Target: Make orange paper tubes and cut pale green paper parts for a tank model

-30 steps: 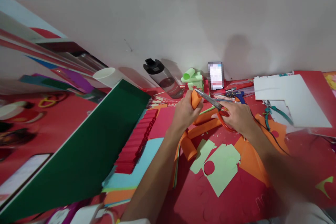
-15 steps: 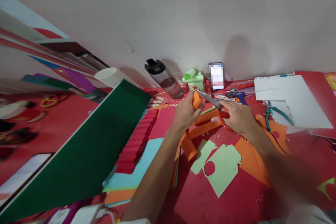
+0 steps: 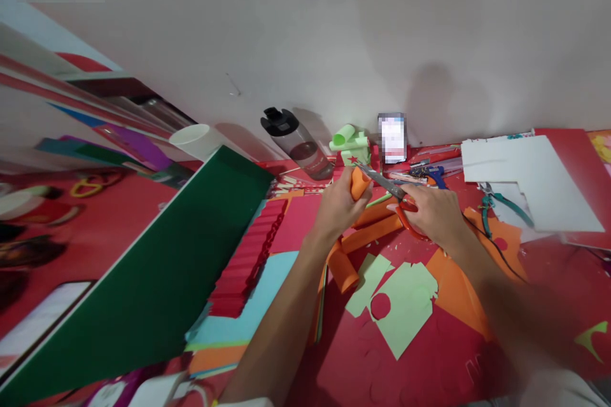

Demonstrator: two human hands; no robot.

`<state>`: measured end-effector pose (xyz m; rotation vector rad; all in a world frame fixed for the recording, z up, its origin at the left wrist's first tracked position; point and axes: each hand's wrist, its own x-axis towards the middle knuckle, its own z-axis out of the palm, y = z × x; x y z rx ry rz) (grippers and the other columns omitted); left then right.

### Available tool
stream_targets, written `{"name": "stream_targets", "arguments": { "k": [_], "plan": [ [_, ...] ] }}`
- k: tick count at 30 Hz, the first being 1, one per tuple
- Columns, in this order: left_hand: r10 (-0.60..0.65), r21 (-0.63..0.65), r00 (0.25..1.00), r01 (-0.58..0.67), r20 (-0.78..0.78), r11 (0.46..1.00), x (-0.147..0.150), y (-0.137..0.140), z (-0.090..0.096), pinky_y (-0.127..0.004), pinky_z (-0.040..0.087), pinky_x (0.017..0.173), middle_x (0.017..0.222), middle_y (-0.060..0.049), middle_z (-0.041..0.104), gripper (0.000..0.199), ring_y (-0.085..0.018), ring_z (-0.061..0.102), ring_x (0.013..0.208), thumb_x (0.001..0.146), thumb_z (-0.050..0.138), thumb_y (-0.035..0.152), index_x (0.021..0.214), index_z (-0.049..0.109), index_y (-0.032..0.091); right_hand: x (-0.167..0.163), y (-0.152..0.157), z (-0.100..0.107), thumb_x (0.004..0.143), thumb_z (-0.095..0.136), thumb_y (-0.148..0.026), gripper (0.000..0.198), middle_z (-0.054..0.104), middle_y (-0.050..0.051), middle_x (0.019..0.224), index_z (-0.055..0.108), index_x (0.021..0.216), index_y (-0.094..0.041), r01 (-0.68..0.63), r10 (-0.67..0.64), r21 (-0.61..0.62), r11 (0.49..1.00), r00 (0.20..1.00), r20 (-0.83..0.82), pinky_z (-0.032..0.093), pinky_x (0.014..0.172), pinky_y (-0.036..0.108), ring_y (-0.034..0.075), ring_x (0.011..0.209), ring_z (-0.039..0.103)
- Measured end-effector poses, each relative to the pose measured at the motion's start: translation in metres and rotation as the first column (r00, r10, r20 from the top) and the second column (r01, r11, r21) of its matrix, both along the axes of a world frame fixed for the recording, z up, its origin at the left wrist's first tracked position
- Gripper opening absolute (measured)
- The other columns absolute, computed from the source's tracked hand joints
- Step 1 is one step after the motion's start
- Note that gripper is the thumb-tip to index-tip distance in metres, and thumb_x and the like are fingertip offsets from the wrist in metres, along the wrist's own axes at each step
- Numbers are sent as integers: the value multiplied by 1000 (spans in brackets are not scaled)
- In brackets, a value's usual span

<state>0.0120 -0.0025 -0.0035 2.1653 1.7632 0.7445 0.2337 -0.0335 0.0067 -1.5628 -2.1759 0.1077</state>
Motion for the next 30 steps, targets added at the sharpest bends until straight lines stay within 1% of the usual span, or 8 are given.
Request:
{"name": "stream_targets", "arguments": {
  "k": [5,9,12,16,19,23,27,30],
  "plan": [
    [-12,-25,1000,13,18,1000,1,-1,3,-38,51,75,100,-11,77,23,-31,74,89,97,60,32,118,59,22,1,0,11,96,66,-61,47,82,6,93,78,124,-26,-43,3,-117,992,946,-324,51,69,32,25,79,74],
    [-65,-52,986,74,153,996,1,-4,6,-37,52,73,92,-6,74,27,-27,73,81,98,61,41,119,58,24,5,2,10,93,70,-60,48,71,0,76,76,122,-22,-184,-13,-233,955,758,-653,50,63,30,19,66,64],
    [-114,-84,949,145,293,986,1,-6,8,-35,54,71,90,-4,73,32,-24,70,76,99,61,48,118,58,24,7,5,5,90,75,-59,49,66,-1,76,72,123,-22,-260,-49,-266,928,624,-780,51,61,29,16,63,59],
    [-192,-108,889,258,415,960,2,-9,12,-34,56,74,97,-7,76,38,-22,71,82,101,58,54,119,62,21,4,9,-1,86,80,-57,54,75,4,92,70,126,-23,-308,-57,-277,910,569,-820,55,65,31,17,71,66],
    [-249,-123,888,316,386,941,5,-14,18,-35,56,78,106,-7,77,41,-23,72,88,100,61,53,125,64,21,3,12,-5,86,80,-58,55,78,8,104,69,128,-24,-317,-26,-244,916,561,-828,60,75,36,23,87,74],
    [-246,-168,943,285,223,944,10,-19,24,-35,53,77,100,-7,78,45,-26,73,89,100,61,54,131,64,21,1,13,-8,84,81,-58,55,79,12,116,71,127,-25,-330,24,-194,924,555,-831,63,83,39,27,102,76],
    [-226,-165,967,243,115,956,14,-21,25,-36,52,77,98,-8,77,39,-29,73,91,99,63,44,131,64,21,-3,12,-6,81,83,-59,55,78,13,120,73,122,-23,-355,18,-225,907,566,-824,64,83,39,28,107,75],
    [-217,-141,962,241,163,960,17,-20,23,-38,53,81,105,-9,77,36,-29,72,95,99,63,41,129,65,21,-5,12,-7,78,86,-58,58,78,12,120,70,123,-24,-347,-16,-229,909,521,-854,64,82,38,27,105,75]
  ]
}}
